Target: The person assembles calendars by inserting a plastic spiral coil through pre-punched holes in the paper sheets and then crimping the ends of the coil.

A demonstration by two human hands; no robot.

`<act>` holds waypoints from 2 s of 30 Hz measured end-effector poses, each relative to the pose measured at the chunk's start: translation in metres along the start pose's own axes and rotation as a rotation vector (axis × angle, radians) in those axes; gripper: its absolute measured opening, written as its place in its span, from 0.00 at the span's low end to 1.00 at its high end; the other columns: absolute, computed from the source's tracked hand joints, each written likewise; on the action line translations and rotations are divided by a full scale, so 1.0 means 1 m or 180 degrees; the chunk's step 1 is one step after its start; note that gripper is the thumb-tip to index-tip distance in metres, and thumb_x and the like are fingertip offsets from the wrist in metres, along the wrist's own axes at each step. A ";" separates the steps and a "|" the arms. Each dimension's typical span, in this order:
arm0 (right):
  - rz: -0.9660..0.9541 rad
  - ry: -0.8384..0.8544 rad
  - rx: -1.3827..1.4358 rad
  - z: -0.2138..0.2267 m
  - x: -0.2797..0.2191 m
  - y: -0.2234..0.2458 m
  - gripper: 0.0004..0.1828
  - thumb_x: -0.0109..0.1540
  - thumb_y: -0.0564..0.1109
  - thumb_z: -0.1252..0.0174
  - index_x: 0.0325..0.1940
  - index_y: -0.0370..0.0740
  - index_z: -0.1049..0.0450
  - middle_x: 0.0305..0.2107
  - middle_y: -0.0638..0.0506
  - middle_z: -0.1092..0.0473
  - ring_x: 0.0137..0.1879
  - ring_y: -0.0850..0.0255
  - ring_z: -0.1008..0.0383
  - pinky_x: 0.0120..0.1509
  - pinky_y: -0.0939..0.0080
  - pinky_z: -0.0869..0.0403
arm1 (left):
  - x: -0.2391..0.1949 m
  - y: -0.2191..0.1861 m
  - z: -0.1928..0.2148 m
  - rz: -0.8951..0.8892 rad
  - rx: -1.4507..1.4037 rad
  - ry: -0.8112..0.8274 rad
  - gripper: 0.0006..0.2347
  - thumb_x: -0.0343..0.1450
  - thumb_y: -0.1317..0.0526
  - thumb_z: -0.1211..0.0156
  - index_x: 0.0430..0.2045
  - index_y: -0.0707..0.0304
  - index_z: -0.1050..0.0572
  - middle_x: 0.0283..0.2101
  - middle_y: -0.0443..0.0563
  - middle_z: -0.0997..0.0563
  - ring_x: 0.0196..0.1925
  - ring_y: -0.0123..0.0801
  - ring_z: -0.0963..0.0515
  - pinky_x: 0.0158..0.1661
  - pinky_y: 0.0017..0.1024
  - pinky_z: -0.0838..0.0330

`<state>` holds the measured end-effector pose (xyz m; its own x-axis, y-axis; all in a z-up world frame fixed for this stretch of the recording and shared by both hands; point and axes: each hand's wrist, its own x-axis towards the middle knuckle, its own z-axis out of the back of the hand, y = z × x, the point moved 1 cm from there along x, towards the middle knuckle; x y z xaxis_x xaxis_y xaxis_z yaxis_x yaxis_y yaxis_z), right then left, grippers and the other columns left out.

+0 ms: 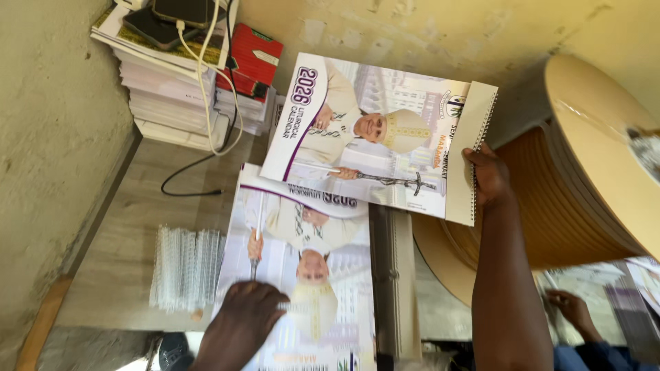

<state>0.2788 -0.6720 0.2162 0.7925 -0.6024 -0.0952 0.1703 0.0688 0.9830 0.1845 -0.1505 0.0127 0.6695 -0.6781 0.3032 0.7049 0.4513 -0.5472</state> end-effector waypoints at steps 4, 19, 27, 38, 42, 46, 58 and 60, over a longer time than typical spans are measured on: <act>-0.0076 0.0338 0.0092 -0.007 0.106 -0.051 0.22 0.68 0.41 0.44 0.67 0.50 0.25 0.53 0.55 0.22 0.52 0.60 0.21 0.58 0.58 0.22 | -0.007 0.026 -0.039 -0.0240 -0.0025 -0.0292 0.07 0.71 0.52 0.32 0.40 0.43 0.18 0.39 0.37 0.17 0.43 0.40 0.23 0.48 0.42 0.33; -0.0312 0.0368 -0.2657 -0.062 0.205 -0.159 0.18 0.62 0.49 0.35 0.54 0.42 0.22 0.44 0.50 0.23 0.45 0.59 0.25 0.44 0.53 0.29 | 0.008 0.009 -0.028 -0.0151 0.0258 -0.1086 0.08 0.76 0.56 0.49 0.27 0.38 0.24 0.31 0.29 0.21 0.29 0.28 0.25 0.36 0.32 0.34; -0.0668 -0.0079 -0.3823 -0.092 0.169 -0.145 0.42 0.62 0.60 0.32 0.77 0.46 0.34 0.70 0.43 0.32 0.67 0.44 0.26 0.64 0.45 0.26 | -0.011 0.028 -0.054 -0.0433 0.0567 -0.1245 0.05 0.75 0.52 0.44 0.35 0.33 0.20 0.36 0.27 0.20 0.36 0.26 0.23 0.43 0.32 0.32; 0.0533 0.0132 -0.2695 -0.049 -0.086 -0.030 0.26 0.65 0.53 0.38 0.68 0.46 0.24 0.58 0.53 0.23 0.64 0.59 0.24 0.61 0.55 0.29 | 0.002 0.002 0.005 -0.0007 -0.0187 -0.0169 0.11 0.74 0.50 0.38 0.45 0.45 0.14 0.45 0.35 0.16 0.48 0.36 0.21 0.54 0.41 0.34; 0.0790 0.0213 -0.2097 -0.001 -0.205 -0.065 0.13 0.65 0.34 0.39 0.51 0.41 0.17 0.41 0.54 0.21 0.48 0.64 0.22 0.53 0.61 0.26 | 0.001 0.006 -0.002 0.0037 -0.0153 -0.0140 0.11 0.72 0.49 0.37 0.45 0.41 0.14 0.47 0.37 0.14 0.49 0.43 0.20 0.56 0.47 0.32; 0.0161 0.0205 -0.2542 0.009 -0.306 -0.082 0.19 0.64 0.39 0.34 0.60 0.46 0.17 0.50 0.37 0.20 0.57 0.38 0.19 0.61 0.41 0.20 | 0.003 0.001 0.006 0.0290 0.0325 0.0449 0.13 0.76 0.45 0.44 0.48 0.38 0.15 0.50 0.37 0.15 0.60 0.39 0.19 0.63 0.45 0.33; 0.1098 0.1219 -0.2809 0.038 -0.360 -0.149 0.20 0.69 0.38 0.36 0.66 0.37 0.25 0.67 0.42 0.31 0.78 0.35 0.41 0.79 0.23 0.32 | 0.000 -0.005 0.012 0.0335 0.0412 0.0418 0.12 0.79 0.46 0.43 0.50 0.36 0.15 0.50 0.40 0.17 0.60 0.39 0.22 0.64 0.42 0.37; 0.1272 0.1195 -0.2791 0.042 -0.351 -0.158 0.18 0.68 0.38 0.35 0.63 0.38 0.22 0.64 0.43 0.28 0.77 0.35 0.38 0.78 0.24 0.30 | 0.002 -0.006 0.014 0.0348 0.0392 0.0473 0.11 0.80 0.48 0.43 0.51 0.38 0.15 0.49 0.41 0.17 0.60 0.39 0.22 0.64 0.41 0.38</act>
<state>-0.0511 -0.5052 0.1007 0.9910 -0.1319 0.0222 0.1024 0.8552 0.5081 0.1855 -0.1465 0.0279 0.7082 -0.6950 0.1240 0.6593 0.5883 -0.4682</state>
